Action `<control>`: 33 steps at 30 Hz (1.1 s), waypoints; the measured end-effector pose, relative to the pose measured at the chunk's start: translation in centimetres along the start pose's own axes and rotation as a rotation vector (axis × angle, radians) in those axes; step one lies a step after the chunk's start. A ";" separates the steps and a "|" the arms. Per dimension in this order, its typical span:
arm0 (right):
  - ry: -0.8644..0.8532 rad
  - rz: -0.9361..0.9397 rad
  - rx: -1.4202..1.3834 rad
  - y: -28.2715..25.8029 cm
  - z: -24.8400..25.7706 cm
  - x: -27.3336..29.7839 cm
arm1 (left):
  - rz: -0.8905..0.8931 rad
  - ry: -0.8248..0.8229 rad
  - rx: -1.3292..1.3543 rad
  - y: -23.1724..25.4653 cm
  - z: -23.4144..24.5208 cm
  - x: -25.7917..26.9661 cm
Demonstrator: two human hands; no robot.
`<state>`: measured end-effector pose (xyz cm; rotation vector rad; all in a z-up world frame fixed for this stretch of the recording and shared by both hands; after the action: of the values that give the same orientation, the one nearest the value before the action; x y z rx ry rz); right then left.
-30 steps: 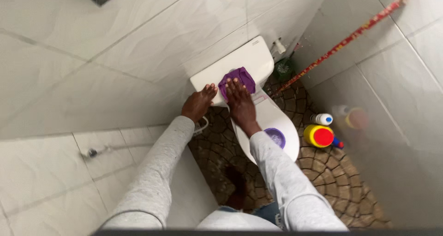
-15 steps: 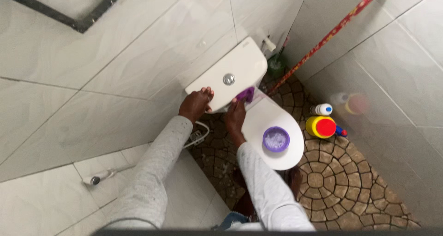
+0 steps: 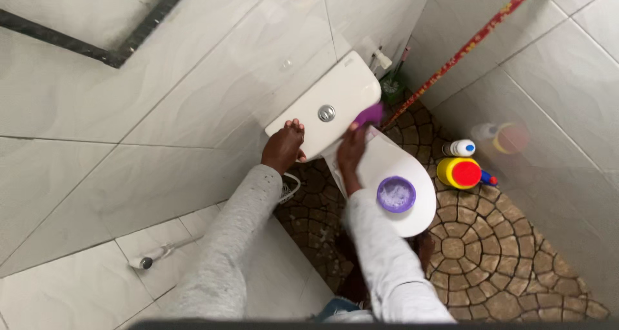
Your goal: The person wipes the exterior of the toilet tank and surrounding wall with a cloth, rinses the cloth under a shower head, and then uses a toilet brush and soapy water to scrub the base and lower exterior of the toilet.
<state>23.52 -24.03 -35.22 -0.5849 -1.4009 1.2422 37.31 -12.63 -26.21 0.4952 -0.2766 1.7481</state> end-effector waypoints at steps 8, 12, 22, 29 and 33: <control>-0.176 0.727 0.997 -10.5 -1.5 -0.6 | -0.122 -0.031 -0.246 2.0 3.0 0.6; -0.287 0.946 0.969 -10.4 -0.4 -3.7 | -0.138 -0.031 -0.208 2.5 1.3 1.0; 0.092 -0.062 0.116 -11.5 -5.9 -13.7 | -0.053 0.084 -0.001 1.6 -7.8 -0.7; -0.093 -0.375 0.164 -4.5 -17.0 -0.9 | 0.188 0.260 0.606 0.5 -9.7 -0.5; -0.128 -0.292 0.211 -6.5 -17.3 -3.5 | 0.031 0.149 0.098 1.6 -8.3 -0.8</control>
<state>42.26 -23.20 -33.78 -0.1509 -1.3825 1.1863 34.40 -10.05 -33.74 0.4300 -0.0938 1.8247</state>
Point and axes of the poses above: each hand's wrist, its own x-axis away from the middle knuckle, its own z-axis out of the back of the hand, y = z × x, the point moved 4 cm from there along -x, towards the middle knuckle, and after that the axes turned 14 degrees about -z, right-handed, at the moved point
